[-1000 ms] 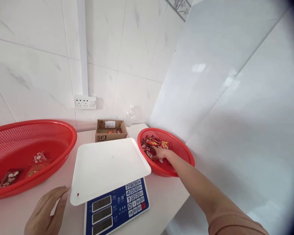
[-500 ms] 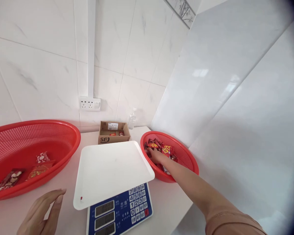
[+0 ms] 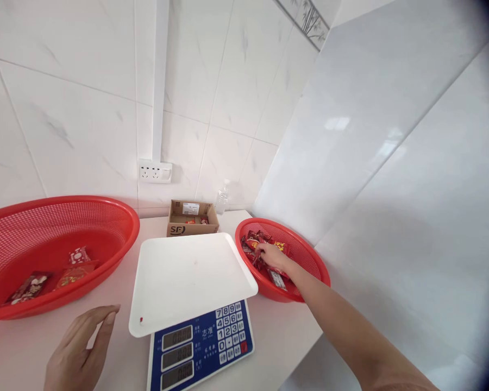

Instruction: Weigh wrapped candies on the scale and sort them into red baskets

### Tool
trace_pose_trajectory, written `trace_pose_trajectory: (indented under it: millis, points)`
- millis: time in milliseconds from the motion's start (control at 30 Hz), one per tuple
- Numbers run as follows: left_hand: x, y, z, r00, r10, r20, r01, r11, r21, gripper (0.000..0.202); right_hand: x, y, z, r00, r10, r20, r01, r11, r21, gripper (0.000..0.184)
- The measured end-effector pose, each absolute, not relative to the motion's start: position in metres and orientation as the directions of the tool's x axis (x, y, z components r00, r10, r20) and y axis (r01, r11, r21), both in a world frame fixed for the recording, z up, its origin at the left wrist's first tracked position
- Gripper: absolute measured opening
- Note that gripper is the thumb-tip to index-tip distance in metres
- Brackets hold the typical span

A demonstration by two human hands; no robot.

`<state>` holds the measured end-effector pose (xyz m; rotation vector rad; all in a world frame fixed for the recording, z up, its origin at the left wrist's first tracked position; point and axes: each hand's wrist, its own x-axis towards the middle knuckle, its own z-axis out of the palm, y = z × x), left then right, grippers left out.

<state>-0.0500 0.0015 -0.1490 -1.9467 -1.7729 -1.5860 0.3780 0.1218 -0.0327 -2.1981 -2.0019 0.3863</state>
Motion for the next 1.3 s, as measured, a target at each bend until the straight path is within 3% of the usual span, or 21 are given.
trace_pose_trajectory:
  millis: [167,333,500,733,967,1133,1200,1300]
  points:
    - [-0.046,0.0,-0.141,-0.221,0.692,0.687,0.782,-0.295,0.549,0.023,0.385,0.118,-0.002,0.092,0.993,0.08,0.924,-0.055,-0.379,0.03]
    - [-0.046,-0.001,-0.123,-0.126,0.692,0.711,0.8,-0.353,0.485,0.026,0.348,0.116,0.017,0.018,0.984,0.18,0.859,0.077,-0.506,0.032]
    - [-0.044,-0.003,-0.114,-0.1,0.682,0.725,0.819,-0.357,0.449,0.022,0.287,0.108,0.007,-0.229,0.971,0.065,0.666,0.205,-0.718,0.034]
    - [-0.044,-0.004,-0.114,-0.139,0.695,0.706,0.799,-0.342,0.494,0.021,0.248,0.103,-0.004,-0.361,0.93,-0.075,0.477,0.115,-0.871,0.038]
    - [-0.044,-0.004,-0.114,-0.134,0.699,0.702,0.8,-0.341,0.493,0.022,0.259,0.098,-0.007,-0.36,0.928,-0.097,0.617,0.158,-0.771,0.029]
    - [-0.043,-0.003,-0.114,-0.142,0.709,0.691,0.807,-0.322,0.496,0.023,0.267,0.091,-0.007,-0.412,0.905,-0.107,0.553,0.155,-0.818,0.043]
    - [-0.043,-0.003,-0.114,-0.152,0.713,0.685,0.807,-0.31,0.503,0.024,0.272,0.091,-0.007,-0.395,0.917,-0.059,0.615,0.216,-0.759,0.047]
    - [-0.043,-0.004,-0.113,-0.158,0.718,0.678,0.81,-0.299,0.504,0.027,0.292,0.099,-0.006,-0.266,0.961,0.08,0.789,0.264,-0.555,0.046]
